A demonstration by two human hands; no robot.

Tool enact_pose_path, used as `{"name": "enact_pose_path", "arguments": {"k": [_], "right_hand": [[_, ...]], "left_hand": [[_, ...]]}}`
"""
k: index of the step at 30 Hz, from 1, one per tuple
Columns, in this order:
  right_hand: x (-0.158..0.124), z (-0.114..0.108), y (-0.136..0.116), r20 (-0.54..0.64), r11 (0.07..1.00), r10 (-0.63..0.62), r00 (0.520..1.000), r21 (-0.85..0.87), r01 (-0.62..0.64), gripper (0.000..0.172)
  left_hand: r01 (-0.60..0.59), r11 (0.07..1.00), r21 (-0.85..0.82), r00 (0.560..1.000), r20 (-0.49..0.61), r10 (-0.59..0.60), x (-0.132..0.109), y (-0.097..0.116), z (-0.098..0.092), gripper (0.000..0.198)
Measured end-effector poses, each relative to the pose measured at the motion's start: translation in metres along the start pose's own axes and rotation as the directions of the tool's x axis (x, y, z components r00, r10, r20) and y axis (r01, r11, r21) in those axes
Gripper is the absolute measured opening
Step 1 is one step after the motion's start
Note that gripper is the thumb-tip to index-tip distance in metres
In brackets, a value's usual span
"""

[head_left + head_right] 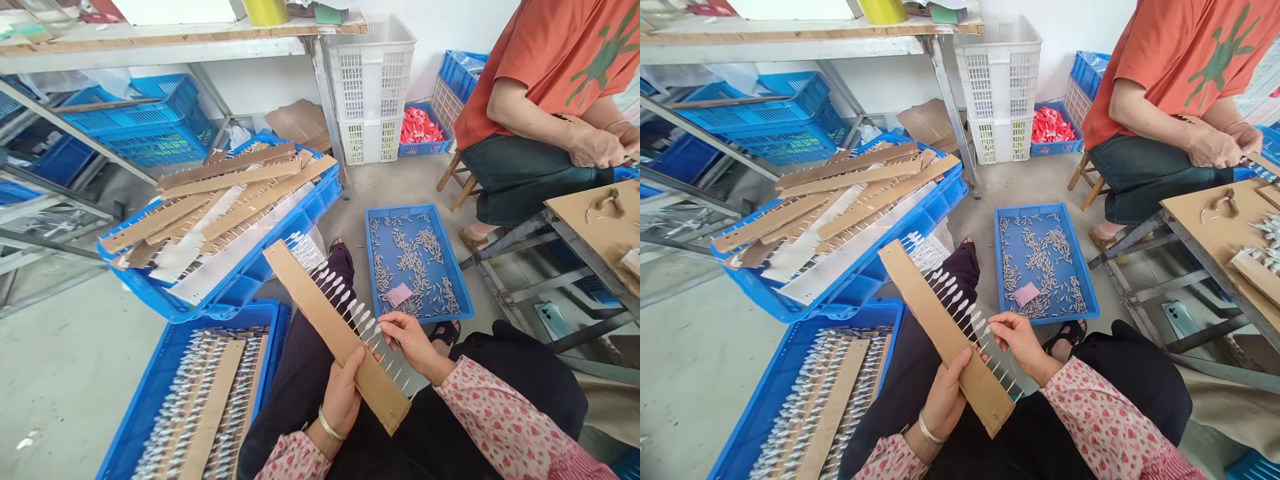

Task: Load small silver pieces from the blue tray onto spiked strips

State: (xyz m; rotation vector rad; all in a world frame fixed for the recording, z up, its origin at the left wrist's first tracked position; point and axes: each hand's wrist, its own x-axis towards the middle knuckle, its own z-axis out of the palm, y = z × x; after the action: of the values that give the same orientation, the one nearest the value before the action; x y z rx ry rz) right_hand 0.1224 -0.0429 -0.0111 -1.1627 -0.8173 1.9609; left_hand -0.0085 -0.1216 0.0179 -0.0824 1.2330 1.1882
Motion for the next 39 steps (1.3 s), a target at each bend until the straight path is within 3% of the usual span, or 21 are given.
{"name": "enact_pose_path", "arguments": {"k": [14,25,33,39], "right_hand": [[-0.005,0.006,-0.002,0.007,0.997,-0.010,1.000,-0.078,0.011,0.024],[-0.008,0.008,0.011,-0.023,0.988,-0.012,1.000,-0.151,0.008,0.026],[-0.008,0.016,0.010,-0.021,0.994,0.097,0.995,0.056,-0.096,0.032],[-0.010,0.019,0.013,-0.012,1.000,0.022,1.000,-0.013,-0.022,0.031]], "left_hand": [[-0.026,1.000,0.002,1.000,0.009,0.026,0.003,-0.003,-0.001,0.029],[-0.073,0.996,0.059,0.993,-0.086,0.078,0.001,-0.006,0.002,0.031],[-0.126,0.989,0.077,0.989,-0.063,0.131,0.001,-0.005,0.004,0.030],[-0.129,0.988,0.089,0.988,-0.075,0.136,0.003,-0.007,0.002,0.031]]}}
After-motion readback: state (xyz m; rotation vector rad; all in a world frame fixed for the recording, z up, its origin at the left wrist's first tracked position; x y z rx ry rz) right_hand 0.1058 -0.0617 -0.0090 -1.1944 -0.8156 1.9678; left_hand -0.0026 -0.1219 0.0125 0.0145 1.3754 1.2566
